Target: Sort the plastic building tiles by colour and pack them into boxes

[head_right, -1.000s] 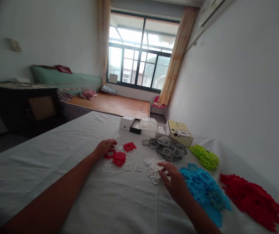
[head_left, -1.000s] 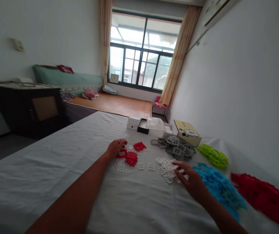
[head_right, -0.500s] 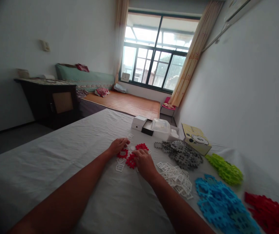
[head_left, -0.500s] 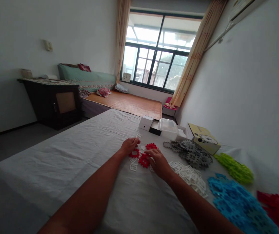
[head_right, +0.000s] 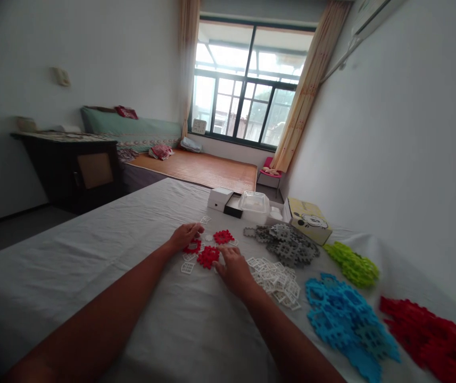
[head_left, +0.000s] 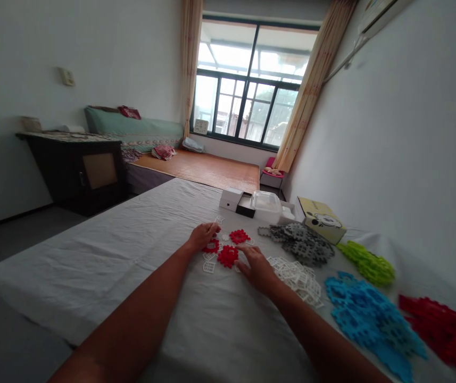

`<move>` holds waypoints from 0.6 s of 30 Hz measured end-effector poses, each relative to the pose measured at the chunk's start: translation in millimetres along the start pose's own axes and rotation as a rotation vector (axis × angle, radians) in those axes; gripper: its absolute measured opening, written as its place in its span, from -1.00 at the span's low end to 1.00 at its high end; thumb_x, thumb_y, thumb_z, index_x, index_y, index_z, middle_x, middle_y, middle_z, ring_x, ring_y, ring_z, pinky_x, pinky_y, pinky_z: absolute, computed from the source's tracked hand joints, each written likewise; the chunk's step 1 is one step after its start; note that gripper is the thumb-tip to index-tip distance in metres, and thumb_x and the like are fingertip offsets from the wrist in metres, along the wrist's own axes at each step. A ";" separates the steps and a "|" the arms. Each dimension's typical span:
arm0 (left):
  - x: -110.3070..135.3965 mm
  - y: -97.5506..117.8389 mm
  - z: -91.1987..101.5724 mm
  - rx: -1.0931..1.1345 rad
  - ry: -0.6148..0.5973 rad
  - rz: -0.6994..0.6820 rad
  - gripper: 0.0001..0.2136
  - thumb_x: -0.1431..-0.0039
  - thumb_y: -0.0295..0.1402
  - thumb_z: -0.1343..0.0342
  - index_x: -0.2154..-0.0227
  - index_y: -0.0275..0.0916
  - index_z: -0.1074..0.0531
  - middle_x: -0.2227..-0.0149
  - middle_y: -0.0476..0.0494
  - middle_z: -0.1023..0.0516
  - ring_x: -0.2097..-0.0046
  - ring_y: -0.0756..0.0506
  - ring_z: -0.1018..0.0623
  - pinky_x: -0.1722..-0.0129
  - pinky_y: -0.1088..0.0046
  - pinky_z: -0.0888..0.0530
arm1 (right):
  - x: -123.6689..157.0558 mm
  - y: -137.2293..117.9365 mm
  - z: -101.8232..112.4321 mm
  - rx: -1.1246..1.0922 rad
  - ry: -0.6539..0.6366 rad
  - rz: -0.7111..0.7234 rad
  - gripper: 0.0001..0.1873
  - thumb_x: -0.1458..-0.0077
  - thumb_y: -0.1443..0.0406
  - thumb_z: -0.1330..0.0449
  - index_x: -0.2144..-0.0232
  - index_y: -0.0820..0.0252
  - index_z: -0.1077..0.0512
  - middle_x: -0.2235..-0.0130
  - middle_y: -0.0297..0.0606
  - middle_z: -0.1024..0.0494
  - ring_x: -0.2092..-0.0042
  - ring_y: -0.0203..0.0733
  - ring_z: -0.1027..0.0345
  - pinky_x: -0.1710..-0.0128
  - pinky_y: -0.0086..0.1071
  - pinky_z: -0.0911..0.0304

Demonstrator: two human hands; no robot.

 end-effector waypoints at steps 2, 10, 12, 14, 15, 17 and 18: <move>-0.3 -0.9 -0.2 0.006 -0.005 -0.002 -0.48 -0.16 0.03 0.22 0.37 -0.26 -0.52 0.40 -0.14 -0.60 0.39 -0.06 -0.56 0.38 0.48 -0.42 | -12.1 -2.9 -12.5 0.027 -0.039 -0.007 -0.55 -0.10 0.25 -0.16 -0.05 0.21 -0.33 -0.07 -0.08 -0.42 -0.12 -0.05 -0.20 -0.09 -0.16 -0.16; -3.5 -1.0 0.0 0.037 -0.022 0.003 -0.45 -0.13 0.08 0.21 0.35 -0.28 -0.52 0.35 -0.18 -0.60 0.38 -0.09 -0.56 0.39 0.45 -0.43 | -10.3 -25.1 18.2 0.099 0.007 0.072 -0.53 -0.03 0.12 -0.23 0.00 0.09 -0.37 0.03 -0.16 -0.50 -0.03 -0.02 -0.26 -0.01 -0.15 -0.19; -3.7 0.3 0.6 0.055 -0.031 0.010 -0.44 -0.11 0.10 0.19 0.36 -0.28 -0.51 0.35 -0.19 -0.60 0.38 -0.09 -0.56 0.41 0.45 -0.43 | 9.7 -34.5 37.0 0.102 0.010 0.098 -0.54 -0.05 0.07 -0.21 0.01 0.07 -0.38 0.07 -0.19 -0.52 0.02 -0.04 -0.30 0.02 -0.17 -0.21; -3.9 1.6 2.1 0.072 -0.034 0.018 -0.44 -0.08 0.12 0.17 0.36 -0.29 -0.51 0.37 -0.19 -0.60 0.38 -0.10 -0.56 0.41 0.44 -0.44 | 34.9 -33.3 56.4 0.098 0.021 0.087 -0.57 -0.05 0.05 -0.19 0.04 0.05 -0.40 0.11 -0.22 -0.54 0.07 -0.07 -0.32 0.05 -0.20 -0.24; -4.1 2.3 2.5 0.079 -0.042 0.023 -0.43 -0.07 0.13 0.16 0.37 -0.30 -0.51 0.38 -0.20 -0.59 0.39 -0.11 -0.55 0.41 0.43 -0.44 | 48.9 -26.5 67.4 0.096 0.046 0.061 -0.57 -0.05 0.05 -0.19 0.05 0.05 -0.41 0.12 -0.22 -0.54 0.08 -0.07 -0.33 0.06 -0.21 -0.25; -4.6 3.5 3.8 0.096 -0.047 0.023 -0.42 -0.04 0.15 0.14 0.38 -0.30 -0.51 0.39 -0.19 -0.59 0.38 -0.12 -0.55 0.41 0.42 -0.45 | 80.0 2.0 93.4 0.093 0.128 -0.040 -0.56 -0.07 0.05 -0.17 0.03 0.07 -0.40 0.11 -0.19 -0.53 0.09 -0.09 -0.35 0.07 -0.22 -0.28; -5.0 4.0 4.0 0.098 -0.054 0.022 -0.42 -0.03 0.16 0.12 0.38 -0.30 -0.52 0.39 -0.19 -0.59 0.38 -0.12 -0.55 0.40 0.42 -0.46 | 97.7 23.4 108.8 0.093 0.179 -0.119 -0.55 -0.07 0.04 -0.15 0.02 0.08 -0.39 0.11 -0.17 -0.52 0.11 -0.09 -0.37 0.09 -0.22 -0.29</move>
Point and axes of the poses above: each hand's wrist, its own x-axis away from the middle knuckle, its own z-axis out of the back of the hand, y = z × x, the point moved 6 cm from there along -x, towards the middle knuckle
